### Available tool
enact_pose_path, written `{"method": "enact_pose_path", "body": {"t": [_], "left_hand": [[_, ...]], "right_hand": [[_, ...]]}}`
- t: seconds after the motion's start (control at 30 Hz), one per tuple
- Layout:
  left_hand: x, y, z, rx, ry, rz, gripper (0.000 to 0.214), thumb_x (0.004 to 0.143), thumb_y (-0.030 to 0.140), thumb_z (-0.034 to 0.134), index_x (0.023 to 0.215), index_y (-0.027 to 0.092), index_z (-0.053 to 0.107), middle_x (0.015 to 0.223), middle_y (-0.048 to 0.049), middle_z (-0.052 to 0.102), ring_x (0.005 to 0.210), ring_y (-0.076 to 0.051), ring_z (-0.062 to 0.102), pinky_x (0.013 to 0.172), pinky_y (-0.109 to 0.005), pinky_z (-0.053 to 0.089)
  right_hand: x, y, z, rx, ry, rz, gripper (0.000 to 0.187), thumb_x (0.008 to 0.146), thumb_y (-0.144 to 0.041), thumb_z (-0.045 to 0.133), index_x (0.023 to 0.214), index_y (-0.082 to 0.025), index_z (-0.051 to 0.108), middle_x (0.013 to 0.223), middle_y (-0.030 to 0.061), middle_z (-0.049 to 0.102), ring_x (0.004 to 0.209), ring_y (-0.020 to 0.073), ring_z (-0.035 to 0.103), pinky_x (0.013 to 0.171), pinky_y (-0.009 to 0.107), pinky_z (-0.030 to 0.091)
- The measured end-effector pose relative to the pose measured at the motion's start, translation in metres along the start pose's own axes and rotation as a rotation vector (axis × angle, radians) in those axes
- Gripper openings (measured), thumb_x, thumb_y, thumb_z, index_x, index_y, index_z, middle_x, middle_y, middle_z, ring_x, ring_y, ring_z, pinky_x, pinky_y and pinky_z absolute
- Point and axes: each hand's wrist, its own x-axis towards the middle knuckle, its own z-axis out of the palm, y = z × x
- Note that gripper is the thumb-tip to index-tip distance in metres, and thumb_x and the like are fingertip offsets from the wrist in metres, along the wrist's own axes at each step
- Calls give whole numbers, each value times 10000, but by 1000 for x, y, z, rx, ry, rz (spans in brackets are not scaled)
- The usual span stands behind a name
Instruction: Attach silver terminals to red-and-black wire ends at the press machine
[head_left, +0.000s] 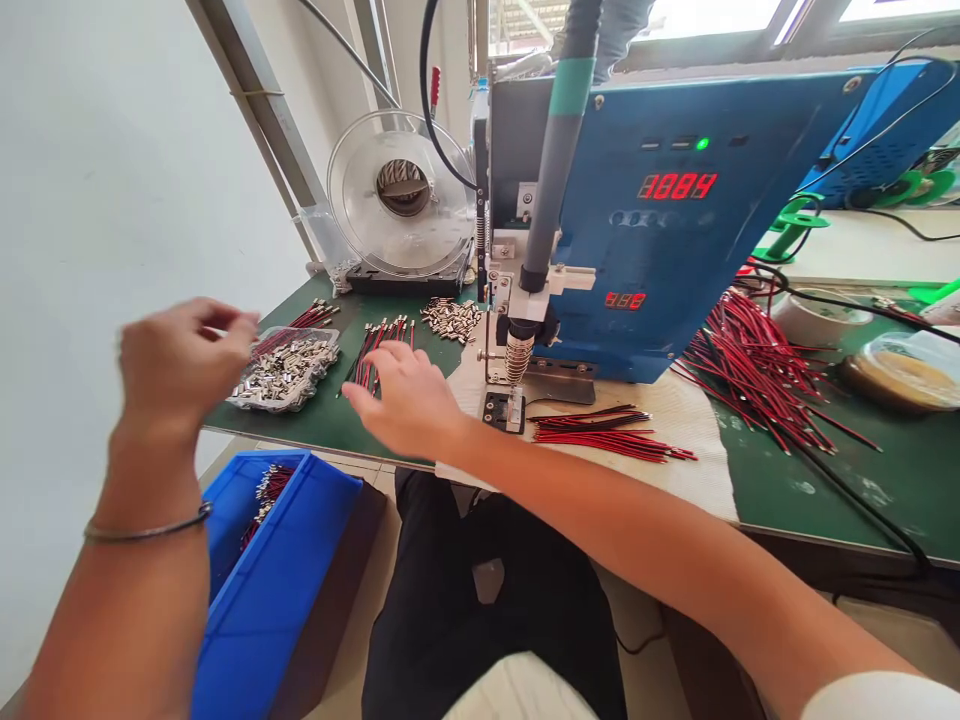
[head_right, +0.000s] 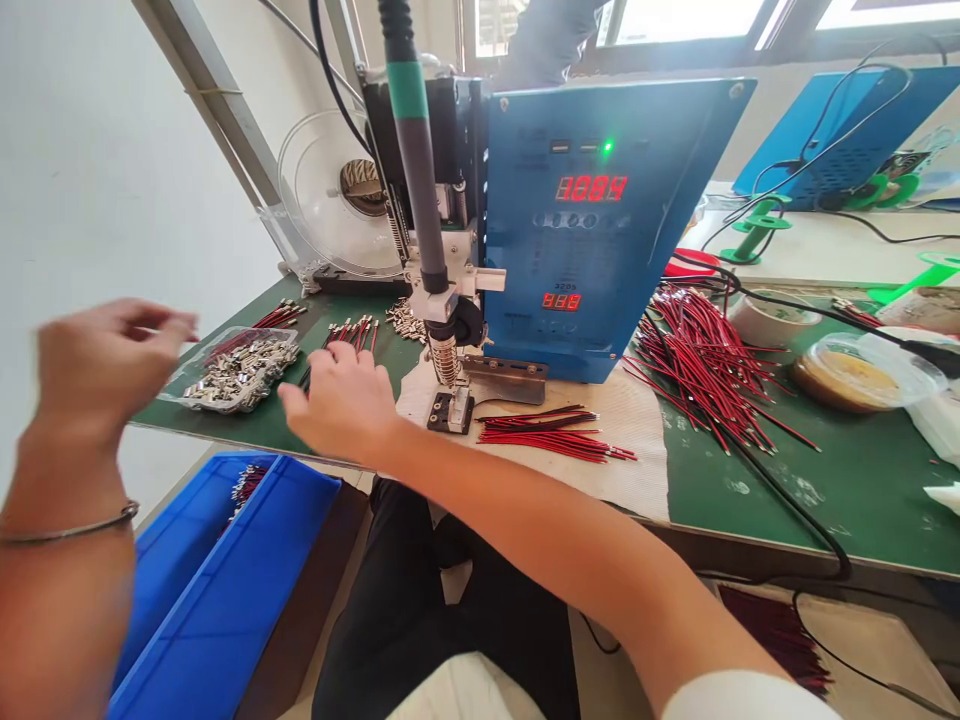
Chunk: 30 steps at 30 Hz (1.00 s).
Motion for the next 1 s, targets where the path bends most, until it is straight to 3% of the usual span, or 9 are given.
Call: {"method": "enact_pose_path", "body": {"t": [0.07,0.17,0.33,0.4,0.47,0.53,0.73,0.87,1.0], "left_hand": [[15,13,18,29,-215,-5,408,887,416,690,1167,188,879,985,-93,836,915,-320,666,834,-370,486],[28,14,41,12,-293,-10,235,786,296,847,1011,244,893,732,4,726,740,-237,517,733,-278,356],[37,4,67,-56,-268,-27,123,796,343,959,818,281,856,614,57,568,659,-184,383,657,-250,201],[38,4,70,-81,-261,-23,157,790,332,987,779,274,841,591,67,560,644,-181,367,631,-251,187],[41,5,70,-98,-265,-23,184,768,269,1010,748,255,827,546,79,539,624,-178,357,603,-247,179],[44,7,68,-108,-289,-27,227,728,208,1035,713,232,810,510,93,537,607,-170,367,576,-241,187],[53,13,61,-143,-396,-35,301,789,130,1000,611,205,769,497,102,627,615,-124,528,588,-163,329],[49,15,52,-169,-292,-88,305,734,101,1015,594,213,768,441,108,564,600,-124,475,563,-185,290],[19,21,32,-283,-140,-122,185,838,206,940,701,229,818,468,114,586,575,-105,472,581,-210,324]], "right_hand": [[-45,9,-2,46,-11,-105,328,1102,-375,705,1396,-229,686,1592,83,673,1455,271,608,1275,431,456],[-113,38,-13,207,61,-337,208,1093,-373,712,1259,-249,731,1286,84,819,1237,250,742,1127,399,583],[-171,101,-61,-6,138,-234,268,1122,-434,556,1221,-307,770,1071,96,854,830,255,775,793,417,648],[-171,122,-85,-175,123,-85,335,1117,-432,500,1231,-313,791,1101,112,864,753,248,751,792,436,642],[-163,139,-106,-288,107,5,352,1103,-415,499,1230,-308,810,1163,119,863,864,264,782,850,441,642],[-152,151,-120,-354,120,-12,343,1065,-393,527,1169,-294,838,1148,120,857,1003,294,795,888,440,636],[-122,157,-131,-463,-93,-38,333,1059,-333,561,1187,-280,863,1233,96,834,1098,288,784,998,436,607],[-106,152,-138,-486,-168,-36,271,1035,-319,635,1146,-278,879,1200,81,855,1097,292,777,947,407,597],[-92,149,-144,-499,-258,-30,227,995,-281,672,1046,-293,893,1154,51,873,1037,273,784,908,384,578]]}}
